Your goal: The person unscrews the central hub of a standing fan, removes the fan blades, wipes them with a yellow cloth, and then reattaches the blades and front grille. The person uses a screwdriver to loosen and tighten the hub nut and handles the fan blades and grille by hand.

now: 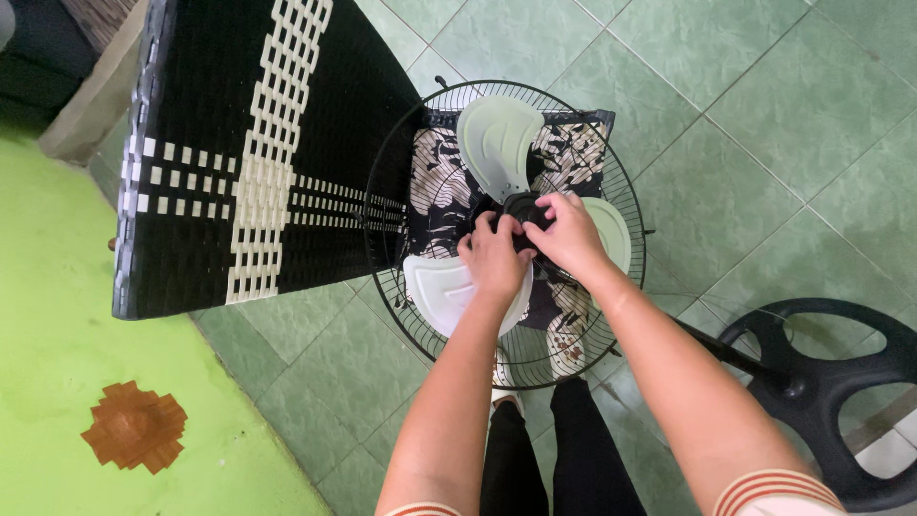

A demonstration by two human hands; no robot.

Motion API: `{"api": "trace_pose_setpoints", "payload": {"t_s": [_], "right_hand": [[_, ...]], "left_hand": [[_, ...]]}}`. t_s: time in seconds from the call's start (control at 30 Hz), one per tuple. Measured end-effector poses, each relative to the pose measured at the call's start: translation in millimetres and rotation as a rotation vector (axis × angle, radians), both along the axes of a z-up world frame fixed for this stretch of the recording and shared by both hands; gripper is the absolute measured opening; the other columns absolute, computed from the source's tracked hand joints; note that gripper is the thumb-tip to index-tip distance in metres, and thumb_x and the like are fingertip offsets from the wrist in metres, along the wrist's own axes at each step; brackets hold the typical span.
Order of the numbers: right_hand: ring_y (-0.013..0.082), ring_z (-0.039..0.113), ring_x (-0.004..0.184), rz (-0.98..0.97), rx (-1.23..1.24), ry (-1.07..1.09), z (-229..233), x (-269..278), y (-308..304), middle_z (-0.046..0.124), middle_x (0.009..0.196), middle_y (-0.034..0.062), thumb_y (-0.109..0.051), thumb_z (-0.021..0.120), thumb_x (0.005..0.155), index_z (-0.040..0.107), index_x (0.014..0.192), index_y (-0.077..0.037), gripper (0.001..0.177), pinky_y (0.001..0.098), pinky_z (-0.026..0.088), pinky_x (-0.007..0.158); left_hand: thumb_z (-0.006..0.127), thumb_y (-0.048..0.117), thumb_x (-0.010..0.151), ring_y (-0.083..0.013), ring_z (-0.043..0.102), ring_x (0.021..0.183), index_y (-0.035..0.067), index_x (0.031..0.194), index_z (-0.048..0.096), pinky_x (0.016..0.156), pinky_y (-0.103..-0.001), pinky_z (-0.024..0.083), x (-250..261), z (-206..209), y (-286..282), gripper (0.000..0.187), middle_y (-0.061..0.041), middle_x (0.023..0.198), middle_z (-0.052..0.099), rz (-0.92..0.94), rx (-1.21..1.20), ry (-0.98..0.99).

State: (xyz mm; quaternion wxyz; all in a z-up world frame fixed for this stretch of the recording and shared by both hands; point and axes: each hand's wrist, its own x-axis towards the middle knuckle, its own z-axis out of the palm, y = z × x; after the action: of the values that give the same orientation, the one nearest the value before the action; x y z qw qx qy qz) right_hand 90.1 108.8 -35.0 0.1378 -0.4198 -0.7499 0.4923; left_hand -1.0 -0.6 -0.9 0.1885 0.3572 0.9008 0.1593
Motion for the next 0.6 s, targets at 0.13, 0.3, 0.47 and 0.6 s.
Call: {"api": "trace_pose_setpoints", "payload": {"t_s": [0.13, 0.3, 0.47, 0.6], "right_hand": [[0.0286, 0.066, 0.085, -0.002, 0.169, -0.076, -6.1, -5.0, -0.7, 0.063, 0.102, 0.0149, -0.033, 0.089, 0.083, 0.062, 0.106, -0.002, 0.047, 0.0401, 0.054, 0.075], [0.0321, 0.065, 0.083, 0.084, 0.143, -0.051, -5.8, -5.4, 1.3, 0.059, 0.101, 0.0149, -0.021, 0.086, 0.079, 0.062, 0.109, -0.006, 0.041, 0.0412, 0.054, 0.074], [0.0324, 0.067, 0.074, 0.171, 0.080, 0.037, 7.0, -1.6, 7.9, 0.054, 0.107, 0.0164, -0.011, 0.078, 0.071, 0.064, 0.114, -0.012, 0.046, 0.0394, 0.056, 0.071], [0.0344, 0.066, 0.076, 0.005, 0.144, -0.215, 14.0, -7.7, 12.1, 0.066, 0.087, 0.0163, -0.042, 0.085, 0.088, 0.059, 0.100, -0.004, 0.048, 0.0450, 0.052, 0.069]], "left_hand": [[0.093, 0.023, 0.062, -0.0267, 0.056, 0.126, 0.017, 0.132, 0.052, 0.109, -0.054, 0.030, 1.5, -4.1, -0.1, 0.081, -0.006, 0.134, 0.053, 0.031, 0.061, 0.013], [0.095, 0.027, 0.060, -0.0292, 0.057, 0.121, 0.014, 0.151, 0.039, 0.107, -0.053, 0.030, -2.4, -6.4, 0.3, 0.108, -0.007, 0.133, 0.052, 0.010, 0.031, 0.011], [0.095, 0.029, 0.061, -0.0278, 0.059, 0.119, 0.019, 0.151, 0.041, 0.108, -0.052, 0.030, -5.2, -7.8, -0.3, 0.106, -0.005, 0.133, 0.053, -0.003, 0.000, 0.013], [0.096, 0.030, 0.061, -0.0272, 0.059, 0.119, 0.020, 0.151, 0.041, 0.109, -0.051, 0.030, -6.6, -8.0, 2.4, 0.106, -0.005, 0.133, 0.054, -0.002, -0.025, -0.007]]}}
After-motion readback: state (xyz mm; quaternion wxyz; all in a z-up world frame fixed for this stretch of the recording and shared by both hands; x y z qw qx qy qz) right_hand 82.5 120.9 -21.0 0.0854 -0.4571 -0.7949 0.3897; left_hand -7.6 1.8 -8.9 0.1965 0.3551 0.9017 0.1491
